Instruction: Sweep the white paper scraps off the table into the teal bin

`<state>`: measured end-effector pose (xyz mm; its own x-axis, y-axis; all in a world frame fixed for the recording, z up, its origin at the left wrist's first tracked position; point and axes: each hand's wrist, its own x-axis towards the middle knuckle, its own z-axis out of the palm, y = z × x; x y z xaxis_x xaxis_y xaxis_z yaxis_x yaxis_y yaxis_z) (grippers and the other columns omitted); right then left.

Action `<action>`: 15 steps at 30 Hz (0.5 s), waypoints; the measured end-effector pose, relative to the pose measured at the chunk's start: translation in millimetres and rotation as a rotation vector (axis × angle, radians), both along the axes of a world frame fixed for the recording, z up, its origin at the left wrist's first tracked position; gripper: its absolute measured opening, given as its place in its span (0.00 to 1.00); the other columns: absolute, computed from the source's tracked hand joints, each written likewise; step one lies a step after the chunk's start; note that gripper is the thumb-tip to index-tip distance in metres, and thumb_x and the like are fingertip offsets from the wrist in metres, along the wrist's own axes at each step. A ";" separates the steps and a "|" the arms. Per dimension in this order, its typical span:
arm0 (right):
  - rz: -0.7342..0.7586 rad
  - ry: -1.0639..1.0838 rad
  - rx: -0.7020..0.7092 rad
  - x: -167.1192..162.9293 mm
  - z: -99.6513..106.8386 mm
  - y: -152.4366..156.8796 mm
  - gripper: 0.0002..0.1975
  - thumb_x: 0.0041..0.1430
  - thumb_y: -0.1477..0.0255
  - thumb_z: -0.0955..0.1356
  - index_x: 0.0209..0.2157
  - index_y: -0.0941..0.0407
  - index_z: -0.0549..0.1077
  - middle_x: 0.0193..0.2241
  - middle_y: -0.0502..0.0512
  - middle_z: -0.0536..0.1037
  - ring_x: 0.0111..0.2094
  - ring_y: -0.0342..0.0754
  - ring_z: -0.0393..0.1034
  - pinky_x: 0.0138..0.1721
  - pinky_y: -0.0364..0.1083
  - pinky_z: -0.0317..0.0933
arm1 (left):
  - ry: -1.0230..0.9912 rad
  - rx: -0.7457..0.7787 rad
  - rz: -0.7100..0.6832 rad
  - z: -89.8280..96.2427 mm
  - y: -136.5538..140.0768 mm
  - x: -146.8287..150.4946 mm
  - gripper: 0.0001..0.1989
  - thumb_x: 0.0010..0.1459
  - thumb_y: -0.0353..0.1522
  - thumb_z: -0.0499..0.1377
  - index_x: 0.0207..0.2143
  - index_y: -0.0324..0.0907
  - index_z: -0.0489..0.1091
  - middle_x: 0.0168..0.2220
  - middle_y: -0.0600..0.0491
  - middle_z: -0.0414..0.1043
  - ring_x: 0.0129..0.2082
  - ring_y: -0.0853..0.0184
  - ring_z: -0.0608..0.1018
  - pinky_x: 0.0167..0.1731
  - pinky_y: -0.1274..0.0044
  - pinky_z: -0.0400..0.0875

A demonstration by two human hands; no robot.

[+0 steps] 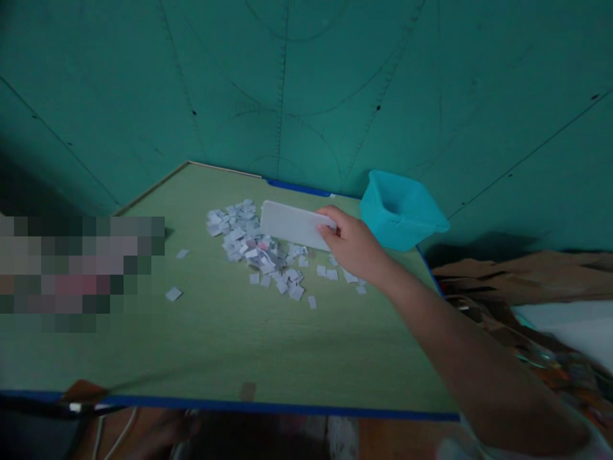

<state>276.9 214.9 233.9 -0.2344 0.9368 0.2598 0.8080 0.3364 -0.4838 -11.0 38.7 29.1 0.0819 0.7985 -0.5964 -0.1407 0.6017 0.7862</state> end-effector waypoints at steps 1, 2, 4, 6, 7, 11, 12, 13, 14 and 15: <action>-0.002 -0.020 -0.010 0.1 -2.3 -4.1 0.12 0.58 0.71 0.61 0.42 0.58 0.69 0.31 0.53 0.75 0.28 0.45 0.68 0.28 0.43 0.59 | 0.013 0.021 0.009 -1.4 1.0 2.4 0.08 0.27 0.32 0.61 0.16 0.50 0.66 0.17 0.53 0.72 0.46 0.44 0.72 0.50 0.58 0.60; 0.005 -0.037 -0.016 -1.5 -3.6 -9.1 0.11 0.58 0.71 0.61 0.42 0.58 0.69 0.31 0.53 0.75 0.28 0.44 0.68 0.27 0.42 0.59 | 0.027 0.030 0.018 -2.8 1.8 4.4 0.08 0.25 0.32 0.61 0.14 0.51 0.64 0.16 0.53 0.71 0.46 0.43 0.71 0.51 0.58 0.59; 0.043 -0.063 -0.019 -7.2 -2.4 -21.4 0.11 0.59 0.71 0.61 0.41 0.57 0.70 0.30 0.52 0.75 0.28 0.44 0.69 0.27 0.41 0.60 | 0.052 0.020 0.036 -4.8 2.2 6.4 0.10 0.24 0.32 0.62 0.11 0.52 0.62 0.14 0.53 0.70 0.47 0.43 0.71 0.52 0.59 0.58; 0.093 -0.083 -0.006 -11.1 3.5 -34.9 0.11 0.59 0.71 0.60 0.41 0.56 0.70 0.31 0.51 0.76 0.30 0.43 0.70 0.28 0.41 0.61 | 0.055 0.001 0.042 -4.6 1.1 6.4 0.11 0.23 0.32 0.62 0.10 0.52 0.61 0.13 0.53 0.69 0.46 0.43 0.71 0.51 0.60 0.61; 0.111 -0.097 0.005 -10.8 7.3 -41.3 0.11 0.60 0.71 0.60 0.41 0.56 0.70 0.32 0.51 0.76 0.31 0.43 0.70 0.29 0.41 0.62 | 0.041 -0.008 0.041 -3.5 0.3 6.1 0.09 0.24 0.33 0.62 0.09 0.52 0.61 0.13 0.53 0.69 0.44 0.44 0.72 0.49 0.60 0.63; 0.137 -0.179 0.059 1.6 16.1 -59.8 0.10 0.60 0.73 0.61 0.40 0.55 0.71 0.35 0.50 0.77 0.34 0.44 0.72 0.34 0.41 0.65 | -0.027 -0.025 0.031 5.6 -2.5 7.1 0.06 0.26 0.33 0.61 0.11 0.51 0.65 0.10 0.56 0.68 0.37 0.48 0.76 0.49 0.62 0.63; 0.157 -0.204 0.069 4.5 15.1 -62.6 0.10 0.60 0.74 0.61 0.40 0.55 0.71 0.35 0.50 0.78 0.35 0.44 0.72 0.36 0.42 0.66 | -0.045 -0.025 0.029 8.0 -2.5 8.2 0.07 0.27 0.33 0.61 0.12 0.52 0.65 0.09 0.56 0.67 0.37 0.48 0.76 0.50 0.62 0.61; 0.187 -0.228 0.082 6.1 13.0 -65.0 0.10 0.59 0.75 0.61 0.40 0.55 0.71 0.36 0.51 0.78 0.37 0.44 0.72 0.37 0.42 0.66 | -0.066 -0.024 0.028 10.1 -2.3 9.5 0.07 0.27 0.33 0.61 0.12 0.52 0.65 0.09 0.56 0.66 0.37 0.48 0.76 0.50 0.62 0.62; 0.222 -0.249 0.101 5.8 9.9 -67.0 0.11 0.59 0.76 0.61 0.40 0.55 0.71 0.37 0.51 0.78 0.38 0.44 0.72 0.39 0.42 0.66 | -0.084 -0.029 0.027 11.8 -1.8 10.7 0.07 0.28 0.34 0.61 0.11 0.52 0.64 0.08 0.56 0.65 0.38 0.48 0.75 0.49 0.63 0.62; 0.262 -0.264 0.126 3.7 6.1 -68.7 0.11 0.59 0.78 0.61 0.41 0.56 0.71 0.38 0.51 0.78 0.40 0.44 0.72 0.41 0.43 0.65 | -0.098 -0.037 0.025 13.2 -1.1 11.7 0.07 0.28 0.34 0.61 0.11 0.52 0.63 0.07 0.56 0.64 0.38 0.48 0.75 0.49 0.63 0.62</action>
<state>280.5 146.2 240.0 -0.5358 0.8007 0.2679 0.7780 0.5915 -0.2119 0.7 37.6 42.3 0.1217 0.7786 -0.6156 -0.2306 0.6254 0.7454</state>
